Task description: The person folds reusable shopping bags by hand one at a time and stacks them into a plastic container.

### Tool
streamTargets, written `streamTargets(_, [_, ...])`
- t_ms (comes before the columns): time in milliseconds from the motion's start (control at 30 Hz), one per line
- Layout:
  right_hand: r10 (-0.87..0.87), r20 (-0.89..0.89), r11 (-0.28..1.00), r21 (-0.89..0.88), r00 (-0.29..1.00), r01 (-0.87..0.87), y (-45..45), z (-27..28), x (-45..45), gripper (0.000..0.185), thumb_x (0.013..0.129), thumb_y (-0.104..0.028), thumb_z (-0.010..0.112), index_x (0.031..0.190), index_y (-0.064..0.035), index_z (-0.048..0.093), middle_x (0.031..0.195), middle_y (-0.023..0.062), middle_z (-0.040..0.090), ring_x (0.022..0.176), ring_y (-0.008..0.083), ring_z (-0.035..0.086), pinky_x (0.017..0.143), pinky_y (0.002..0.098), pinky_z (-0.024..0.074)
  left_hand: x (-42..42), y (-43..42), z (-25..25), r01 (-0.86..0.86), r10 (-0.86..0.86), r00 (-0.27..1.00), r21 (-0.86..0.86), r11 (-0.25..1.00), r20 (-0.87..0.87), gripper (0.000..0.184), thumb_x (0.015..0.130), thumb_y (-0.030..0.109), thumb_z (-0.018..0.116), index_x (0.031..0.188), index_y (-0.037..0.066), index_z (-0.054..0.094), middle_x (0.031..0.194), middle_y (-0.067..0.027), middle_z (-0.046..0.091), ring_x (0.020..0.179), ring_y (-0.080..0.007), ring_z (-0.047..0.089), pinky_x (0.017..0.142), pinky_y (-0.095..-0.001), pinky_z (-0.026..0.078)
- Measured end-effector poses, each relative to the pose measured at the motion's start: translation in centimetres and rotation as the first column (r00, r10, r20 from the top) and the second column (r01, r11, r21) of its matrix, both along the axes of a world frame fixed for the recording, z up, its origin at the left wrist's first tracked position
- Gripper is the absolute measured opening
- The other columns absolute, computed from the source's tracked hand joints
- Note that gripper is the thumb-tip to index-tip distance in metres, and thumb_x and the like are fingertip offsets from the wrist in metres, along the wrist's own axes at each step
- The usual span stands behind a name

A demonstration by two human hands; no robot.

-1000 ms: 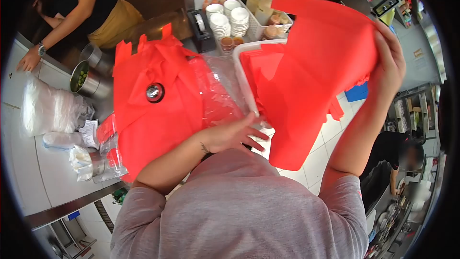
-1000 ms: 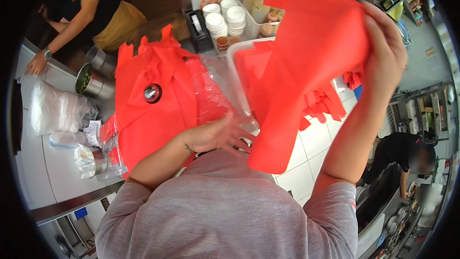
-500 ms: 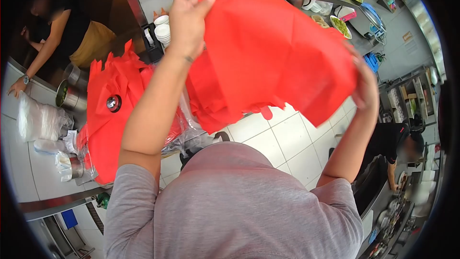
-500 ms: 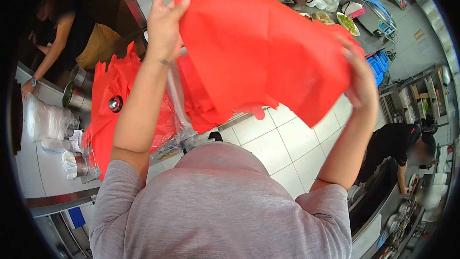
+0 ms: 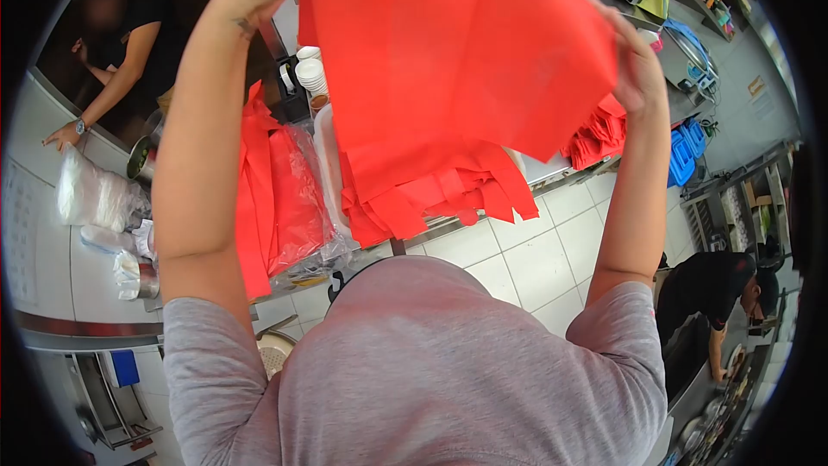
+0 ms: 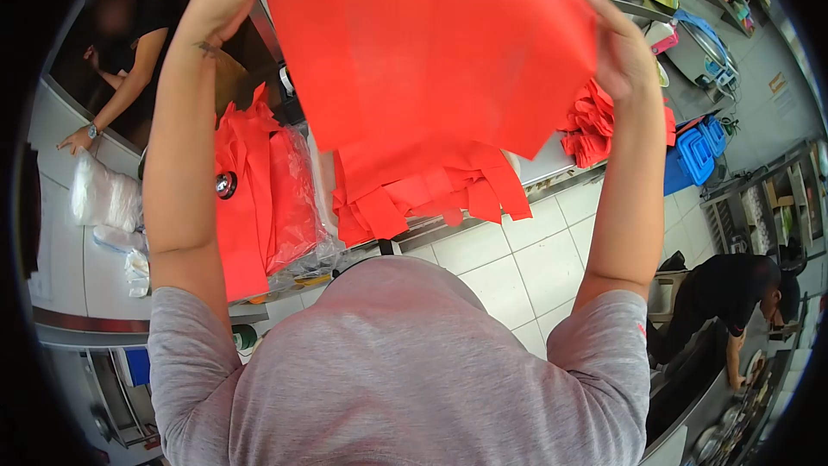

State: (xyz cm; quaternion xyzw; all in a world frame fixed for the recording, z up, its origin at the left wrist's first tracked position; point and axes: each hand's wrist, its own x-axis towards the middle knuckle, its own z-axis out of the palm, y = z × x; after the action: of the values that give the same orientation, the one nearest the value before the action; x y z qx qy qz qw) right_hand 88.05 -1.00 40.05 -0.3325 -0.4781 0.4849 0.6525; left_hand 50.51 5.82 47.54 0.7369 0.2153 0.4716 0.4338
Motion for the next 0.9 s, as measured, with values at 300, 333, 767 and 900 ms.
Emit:
streamTargets(300, [-0.274,0.171,0.958,-0.035,0.947,0.283,6.5,-4.0,-2.6,0.032,0.082,-0.006,0.060,0.112,0.0024,0.061,0.092,0.0038,0.066,0.077,0.0099,0.062,0.066,0.0243,0.0499,-2.1,-2.9,3.2,-0.185,0.162,0.881,-0.008,0.983,-0.444,0.059,0.075,-0.015,0.057,0.133,-0.007,0.051,0.115,-0.0138,0.061,0.101,-0.0183,0.060,0.095,-0.0279,0.046])
streamTargets(333, [-0.338,0.237,0.935,-0.027,0.911,0.354,7.3,-5.1,-2.8,0.032,0.080,-0.003,0.060,0.111,0.0029,0.061,0.087,0.0039,0.065,0.072,0.0097,0.061,0.060,0.0235,0.0494,-2.0,-4.6,2.9,-0.167,0.161,0.887,0.024,0.986,-0.433,0.043,0.085,-0.009,0.056,0.128,-0.006,0.054,0.111,-0.0113,0.062,0.098,-0.0152,0.060,0.091,-0.0275,0.047])
streamTargets(767, [0.106,0.182,0.949,-0.312,0.977,-0.045,5.7,-12.0,-10.8,0.062,0.087,-0.028,0.067,0.136,0.0029,0.044,0.112,0.0136,0.065,0.097,0.0204,0.064,0.076,0.0390,0.0533,-8.0,-2.3,1.8,-0.227,0.125,0.864,-0.155,0.962,-0.488,0.062,0.077,-0.003,0.061,0.138,-0.004,0.047,0.127,-0.0136,0.058,0.106,-0.0141,0.061,0.098,-0.0255,0.046])
streamTargets(900, [-0.058,0.262,0.983,-0.152,0.963,0.101,7.2,-11.3,-10.6,0.053,0.082,-0.005,0.063,0.130,0.0065,0.046,0.091,0.0096,0.067,0.076,0.0146,0.063,0.066,0.0292,0.0521,-8.7,-2.8,2.0,-0.267,0.128,0.836,-0.191,0.945,-0.533,0.064,0.076,-0.003,0.061,0.138,-0.005,0.046,0.132,-0.0134,0.055,0.111,-0.0147,0.059,0.102,-0.0258,0.043])
